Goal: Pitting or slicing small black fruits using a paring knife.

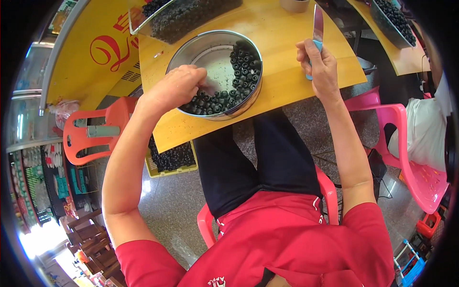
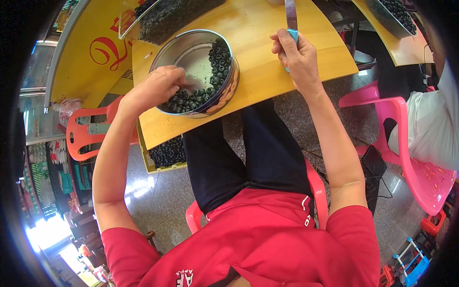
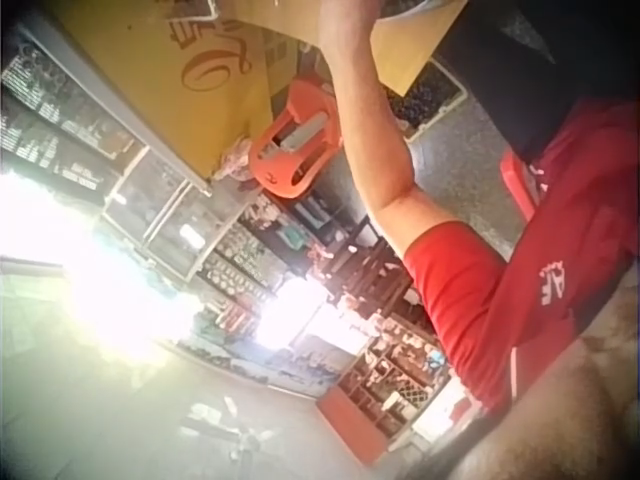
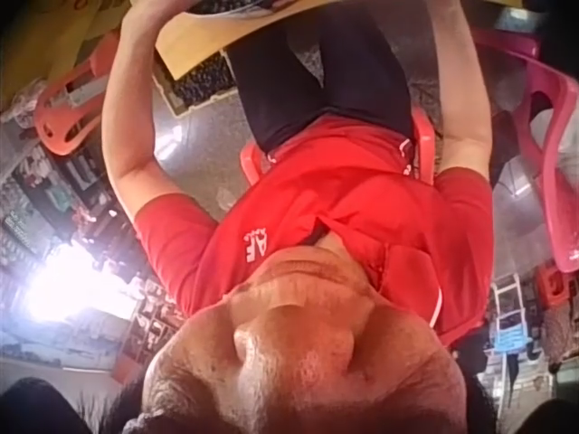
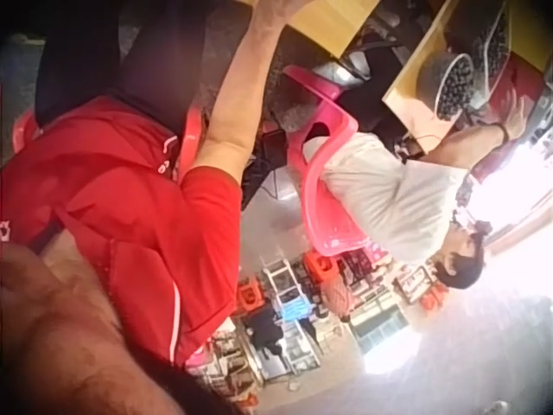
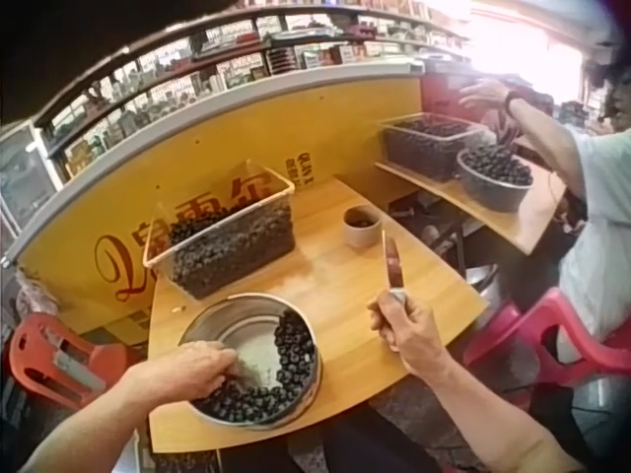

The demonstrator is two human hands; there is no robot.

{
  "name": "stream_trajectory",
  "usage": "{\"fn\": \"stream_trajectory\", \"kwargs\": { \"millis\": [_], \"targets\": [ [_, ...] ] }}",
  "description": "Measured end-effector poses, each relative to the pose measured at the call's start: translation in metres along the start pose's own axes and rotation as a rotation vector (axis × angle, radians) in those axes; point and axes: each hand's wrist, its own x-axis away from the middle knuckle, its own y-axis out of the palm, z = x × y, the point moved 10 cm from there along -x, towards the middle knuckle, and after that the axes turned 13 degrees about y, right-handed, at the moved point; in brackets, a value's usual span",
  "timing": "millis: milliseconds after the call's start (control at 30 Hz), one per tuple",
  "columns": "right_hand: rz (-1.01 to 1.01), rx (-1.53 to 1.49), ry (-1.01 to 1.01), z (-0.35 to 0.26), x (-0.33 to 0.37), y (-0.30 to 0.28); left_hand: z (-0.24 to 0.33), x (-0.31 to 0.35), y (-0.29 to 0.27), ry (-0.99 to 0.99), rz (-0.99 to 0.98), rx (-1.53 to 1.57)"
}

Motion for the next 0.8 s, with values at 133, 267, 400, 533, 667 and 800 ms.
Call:
{"fn": "stream_trajectory", "kwargs": {
  "millis": [133,267,400,533,667,800],
  "targets": [
    [-0.002,-0.003,0.011,0.003,-0.002,-0.001,-0.006,-0.003,-0.005,-0.013,0.013,0.123],
    [-0.001,0.013,0.005,0.001,-0.001,0.002,-0.01,0.0,-0.011,-0.072,0.037,0.347],
    [-0.034,0.022,0.201,0.005,-0.011,0.0,-0.012,0.008,-0.012,-0.175,0.112,0.656],
    [-0.017,-0.463,0.358,-0.016,-0.043,-0.032,0.005,0.013,-0.033,-0.127,0.379,1.012],
    [-0.148,-0.069,0.185,-0.063,-0.007,0.049,0.009,0.029,-0.047,-0.099,0.695,1.135],
    [-0.276,0.278,0.181,-0.048,0.04,0.139,0.026,0.037,-0.053,-0.015,0.989,1.301]
  ]
}}
